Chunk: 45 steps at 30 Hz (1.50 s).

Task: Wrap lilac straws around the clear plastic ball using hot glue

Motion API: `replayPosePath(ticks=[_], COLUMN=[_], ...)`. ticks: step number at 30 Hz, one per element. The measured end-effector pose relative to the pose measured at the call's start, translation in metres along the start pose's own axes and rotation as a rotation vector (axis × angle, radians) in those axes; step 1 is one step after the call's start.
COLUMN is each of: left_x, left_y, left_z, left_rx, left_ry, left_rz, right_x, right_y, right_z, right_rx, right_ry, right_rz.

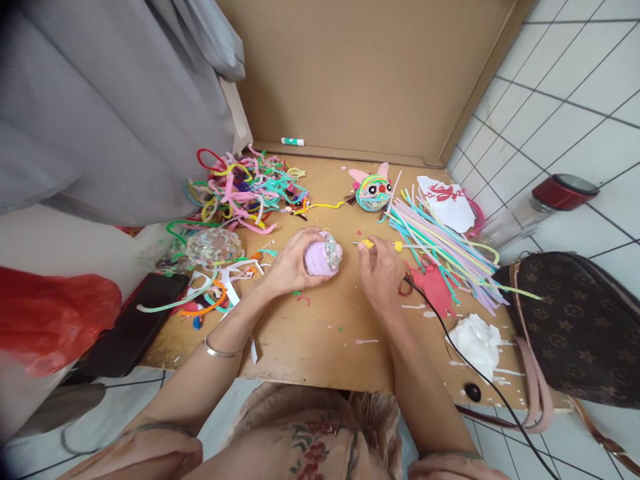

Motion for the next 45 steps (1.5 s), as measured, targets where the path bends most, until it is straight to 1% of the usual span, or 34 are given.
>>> replayPosePath(ticks=[1,2,4,6,9,12,14,16,19,22,24,26,28,29,32,35,41,45], left_x=[0.001,0.002,0.003,0.004,0.002,-0.005,-0.007,-0.007,-0.004,-0.004,-0.005,-0.005,-0.006,-0.005,-0.005,-0.005,-0.006,-0.007], left_y=[-0.002,-0.004,-0.008,-0.014,-0.027,-0.034,-0.035,-0.035,-0.034,-0.035,-0.035,-0.035,-0.036,-0.036,-0.037,-0.037,-0.036,-0.035], left_z=[0.001,0.001,0.002,0.001,-0.002,-0.007,-0.008,-0.008,-0.007,-0.008,-0.008,-0.008,-0.008,-0.008,-0.008,-0.008,-0.009,-0.009], left_rx=[0.018,0.041,0.1,0.187,0.346,0.451,0.482,0.491,0.501,0.514,0.514,0.513,0.516,0.516,0.506,0.497,0.496,0.496], left_ry=[0.006,0.009,0.017,0.02,-0.022,-0.112,-0.16,-0.182,-0.196,-0.208,-0.215,-0.226,-0.233,-0.236,-0.235,-0.239,-0.246,-0.251], left_rz=[-0.022,-0.044,-0.093,-0.16,-0.272,-0.36,-0.389,-0.388,-0.374,-0.387,-0.4,-0.407,-0.399,-0.393,-0.388,-0.397,-0.396,-0.426], right_x=[0.002,0.0,-0.005,-0.008,-0.009,-0.012,-0.013,-0.011,-0.004,0.009,0.019,0.028,0.035,0.036,0.038,0.034,0.029,0.026], right_y=[0.007,0.015,0.027,0.034,0.039,0.05,0.056,0.059,0.061,0.058,0.051,0.04,0.029,0.025,0.012,0.001,-0.007,-0.008], right_z=[0.004,0.008,0.012,0.013,0.013,0.014,0.015,0.016,0.017,0.018,0.018,0.019,0.018,0.018,0.018,0.017,0.013,0.012], right_rx=[-0.016,-0.036,-0.066,-0.077,-0.101,-0.192,-0.247,-0.273,-0.308,-0.321,-0.272,-0.175,-0.075,-0.029,0.086,0.174,0.219,0.211], right_ry=[-0.001,-0.031,-0.097,-0.116,-0.099,-0.159,-0.197,-0.203,-0.169,-0.059,0.047,0.141,0.198,0.207,0.176,0.116,0.093,0.078], right_rz=[-0.198,-0.367,-0.597,-0.696,-0.728,-0.73,-0.725,-0.717,-0.668,-0.569,-0.491,-0.4,-0.299,-0.247,-0.124,-0.089,-0.104,-0.129])
Point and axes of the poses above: each hand's wrist, its own z-axis towards the middle knuckle, its own x-axis out of the back of the hand, y = z × x, the point moved 9 cm from there along z, towards the middle knuckle, and after that the axes turned 5 degrees about -z, right-handed, at the moved point
